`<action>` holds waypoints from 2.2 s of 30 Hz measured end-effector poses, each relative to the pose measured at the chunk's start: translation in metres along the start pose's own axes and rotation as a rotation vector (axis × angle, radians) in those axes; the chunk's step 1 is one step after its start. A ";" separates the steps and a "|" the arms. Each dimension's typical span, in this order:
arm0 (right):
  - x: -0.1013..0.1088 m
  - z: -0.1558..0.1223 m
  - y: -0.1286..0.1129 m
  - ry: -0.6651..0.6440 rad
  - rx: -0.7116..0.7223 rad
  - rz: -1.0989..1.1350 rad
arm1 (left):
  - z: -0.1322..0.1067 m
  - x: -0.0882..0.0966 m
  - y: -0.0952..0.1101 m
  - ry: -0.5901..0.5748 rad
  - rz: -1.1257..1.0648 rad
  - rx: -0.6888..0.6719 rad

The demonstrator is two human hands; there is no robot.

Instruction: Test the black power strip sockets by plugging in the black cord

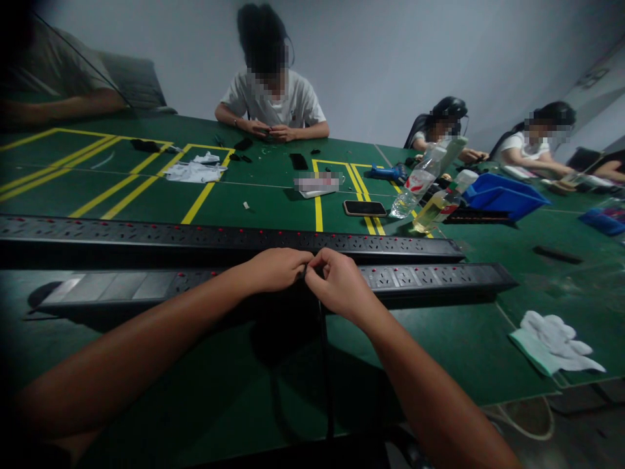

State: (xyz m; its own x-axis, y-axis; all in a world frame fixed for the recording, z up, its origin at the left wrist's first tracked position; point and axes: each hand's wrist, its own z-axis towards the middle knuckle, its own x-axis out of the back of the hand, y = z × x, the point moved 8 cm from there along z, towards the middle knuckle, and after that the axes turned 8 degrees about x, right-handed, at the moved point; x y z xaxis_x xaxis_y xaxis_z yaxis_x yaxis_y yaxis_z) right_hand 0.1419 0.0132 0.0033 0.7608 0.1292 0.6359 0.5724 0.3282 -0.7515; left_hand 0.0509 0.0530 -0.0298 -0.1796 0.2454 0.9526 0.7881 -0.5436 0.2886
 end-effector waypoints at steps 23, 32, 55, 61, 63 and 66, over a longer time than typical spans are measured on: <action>0.002 -0.005 -0.011 0.056 0.028 -0.212 | -0.002 0.001 0.000 -0.010 -0.013 -0.001; -0.003 0.004 -0.010 0.040 0.065 -0.176 | -0.002 0.001 0.001 -0.011 -0.036 -0.005; -0.001 0.020 0.001 -0.046 -0.025 -0.066 | -0.001 -0.001 0.000 -0.015 -0.036 -0.005; -0.002 0.014 -0.005 -0.031 0.013 -0.162 | -0.002 0.001 0.000 0.004 -0.028 -0.004; -0.002 0.011 -0.011 -0.003 0.062 -0.225 | -0.002 0.001 0.000 0.002 -0.031 -0.011; -0.005 0.010 -0.013 -0.017 0.071 -0.227 | -0.002 0.000 0.000 -0.005 -0.038 -0.018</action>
State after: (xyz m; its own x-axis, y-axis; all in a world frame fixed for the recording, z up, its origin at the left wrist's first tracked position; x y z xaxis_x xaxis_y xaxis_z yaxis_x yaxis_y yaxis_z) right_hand 0.1276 0.0178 0.0121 0.6094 0.0606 0.7906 0.7047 0.4157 -0.5750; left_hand 0.0496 0.0512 -0.0294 -0.2064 0.2707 0.9403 0.7700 -0.5480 0.3268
